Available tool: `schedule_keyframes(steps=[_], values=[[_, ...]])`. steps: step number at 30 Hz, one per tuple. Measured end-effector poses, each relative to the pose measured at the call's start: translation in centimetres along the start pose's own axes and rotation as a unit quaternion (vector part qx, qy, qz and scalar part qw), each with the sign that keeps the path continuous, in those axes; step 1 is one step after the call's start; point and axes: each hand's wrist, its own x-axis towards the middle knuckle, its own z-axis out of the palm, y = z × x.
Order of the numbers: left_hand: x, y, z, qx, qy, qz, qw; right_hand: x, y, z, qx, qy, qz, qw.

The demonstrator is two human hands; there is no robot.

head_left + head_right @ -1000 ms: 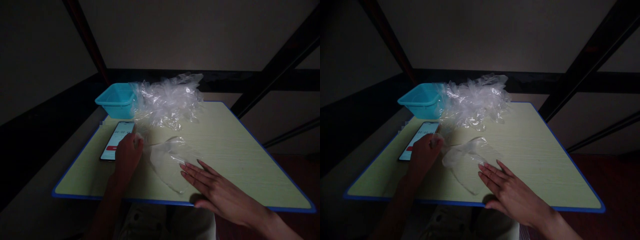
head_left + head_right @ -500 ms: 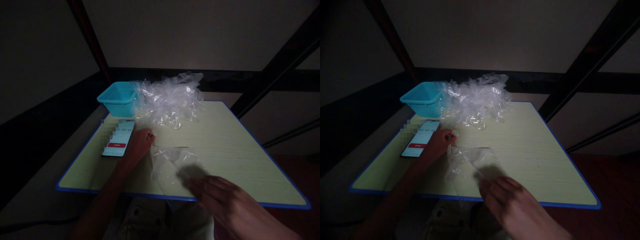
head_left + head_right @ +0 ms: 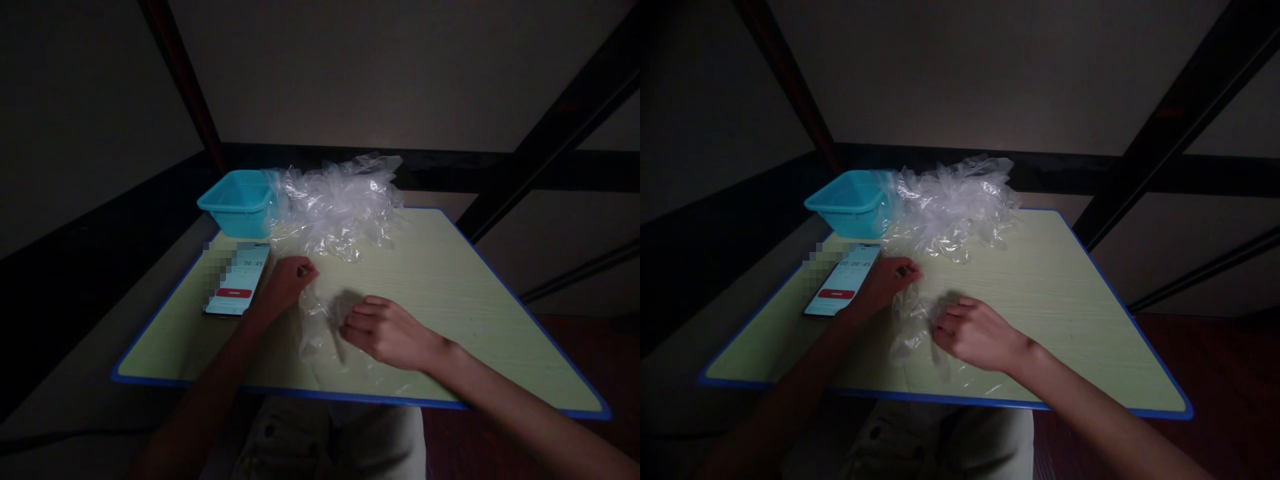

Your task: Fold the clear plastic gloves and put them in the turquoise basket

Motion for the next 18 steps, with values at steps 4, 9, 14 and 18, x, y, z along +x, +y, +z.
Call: schedule_keyframes(steps=[4,9,14,18], values=[[0.6,0.5,0.1,-0.011,-0.002,0.0,1.0,0.2,1.5,-0.9,0.266,0.044,0.219,0.938],[1.2,0.1,0.8,-0.006,0.007,0.001,1.0,0.3,5.9,1.1,0.364,0.072,0.389,0.843],[1.1,-1.0,1.5,0.01,0.041,-0.007,0.999,-0.1,8.6,4.1,0.282,0.095,0.446,0.844],[1.0,-1.9,1.5,0.015,0.077,-0.019,0.997,-0.7,8.5,3.4,0.196,0.155,0.471,0.846]])
